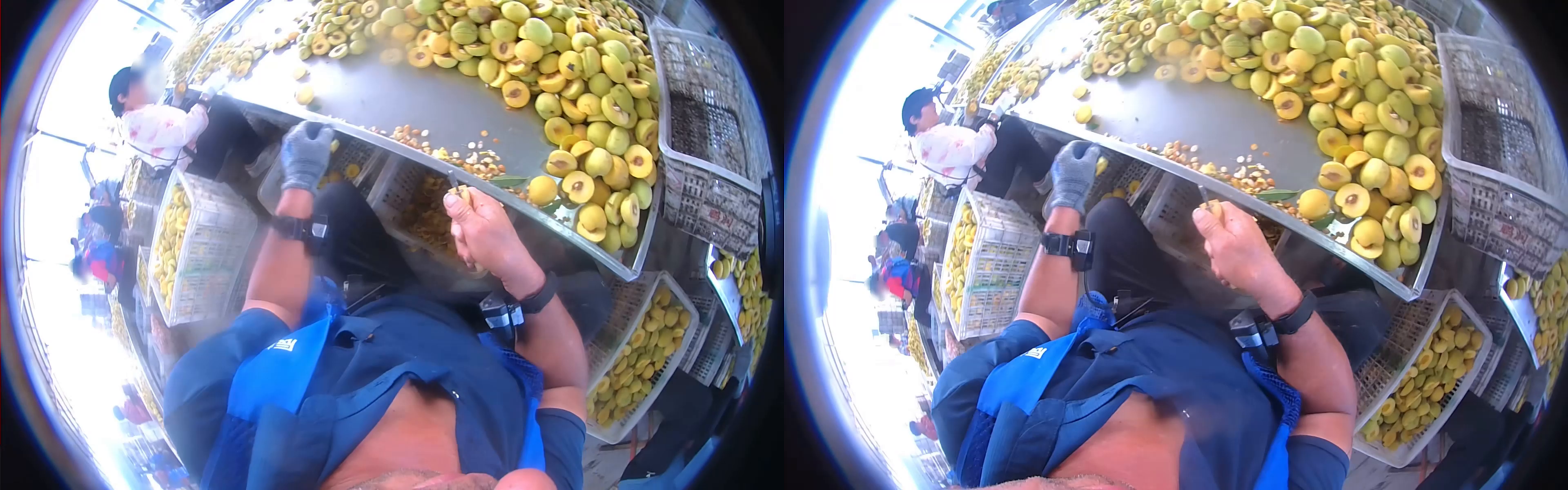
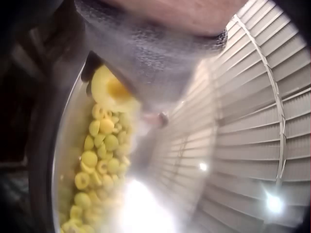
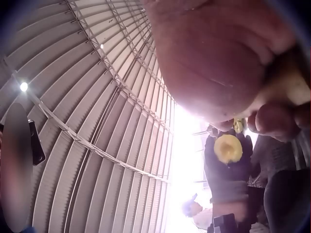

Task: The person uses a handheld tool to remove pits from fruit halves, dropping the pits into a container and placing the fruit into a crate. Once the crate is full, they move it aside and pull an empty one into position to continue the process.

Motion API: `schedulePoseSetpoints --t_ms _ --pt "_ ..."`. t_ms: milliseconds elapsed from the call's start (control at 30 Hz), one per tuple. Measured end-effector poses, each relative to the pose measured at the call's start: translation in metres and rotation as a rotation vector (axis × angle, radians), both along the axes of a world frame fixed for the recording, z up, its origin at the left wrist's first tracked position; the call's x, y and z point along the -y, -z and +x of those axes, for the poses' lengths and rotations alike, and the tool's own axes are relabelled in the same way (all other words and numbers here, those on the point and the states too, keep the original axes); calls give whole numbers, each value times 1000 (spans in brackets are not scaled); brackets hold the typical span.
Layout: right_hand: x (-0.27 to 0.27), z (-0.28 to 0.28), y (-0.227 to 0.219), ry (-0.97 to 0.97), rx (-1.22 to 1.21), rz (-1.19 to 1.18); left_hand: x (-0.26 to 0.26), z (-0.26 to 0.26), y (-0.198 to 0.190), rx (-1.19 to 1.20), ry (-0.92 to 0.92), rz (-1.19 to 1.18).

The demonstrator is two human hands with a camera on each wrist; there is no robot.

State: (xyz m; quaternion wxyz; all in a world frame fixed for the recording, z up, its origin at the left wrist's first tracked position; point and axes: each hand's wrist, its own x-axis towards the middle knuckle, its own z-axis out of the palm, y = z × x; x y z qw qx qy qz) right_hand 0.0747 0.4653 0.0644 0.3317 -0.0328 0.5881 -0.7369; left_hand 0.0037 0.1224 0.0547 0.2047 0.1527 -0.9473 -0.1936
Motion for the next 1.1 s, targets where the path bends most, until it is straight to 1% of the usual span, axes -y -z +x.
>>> schedulePoseSetpoints --t_ms 33,100,133,167,233,300,367,400,467,500,567,600,633,700,733,767,800,833,867,900,933,967,1000,1033,1100 --pt "-1 1 -2 9 -1 3 21 -10 14 -136 -23 -361" --pt "0 2 -5 32 -133 42 1 -32 1 -142 44 -82" --pt "1 1 -4 58 -232 93 -20 -44 0 -153 142 124" --pt "4 1 0 56 -236 95 -49 -58 0 -166 240 331" --pt "7 0 6 112 -346 134 -108 -82 -4 -28 398 376" --pt "6 0 0 135 -368 181 -160 -114 9 -30 568 275" --pt "1 0 -15 193 -478 298 -205 -148 28 67 553 107" --pt "-2 -1 -20 203 -497 290 -221 -157 34 66 564 107" --pt "-7 -1 -27 223 -493 293 -247 -174 41 414 427 213" --pt "-9 -2 -29 229 -485 294 -253 -178 46 418 444 208" --pt "-15 -5 -29 233 -472 281 -263 -185 59 462 335 506" --pt "-17 -5 -30 233 -466 288 -265 -189 65 424 367 466" --pt "-18 -5 -31 226 -460 294 -266 -190 72 430 369 469" --pt "-18 -6 -29 250 -471 306 -270 -184 67 345 359 484" --pt "-18 -7 -27 272 -485 317 -269 -178 64 342 358 489" --pt "-19 -8 -26 270 -490 322 -269 -173 62 266 390 499" --pt "-20 -10 -24 308 -512 353 -269 -168 61 191 423 507" --pt "-21 -11 -21 347 -533 383 -267 -163 59 188 426 510" --pt "-24 -15 -16 370 -538 457 -260 -159 62 176 496 736" --pt "-26 -17 -12 366 -538 457 -253 -150 59 162 559 962" --pt "-28 -19 -9 438 -536 474 -243 -139 56 160 554 961" --pt "-30 -22 -6 511 -533 491 -236 -119 38 249 596 1139" --pt "-32 -24 -5 504 -533 487 -230 -100 25 339 634 1316" --pt "-33 -26 -3 517 -548 529 -225 -84 22 337 624 1316" --pt "-32 -28 0 522 -562 572 -218 -57 18 233 716 1194"
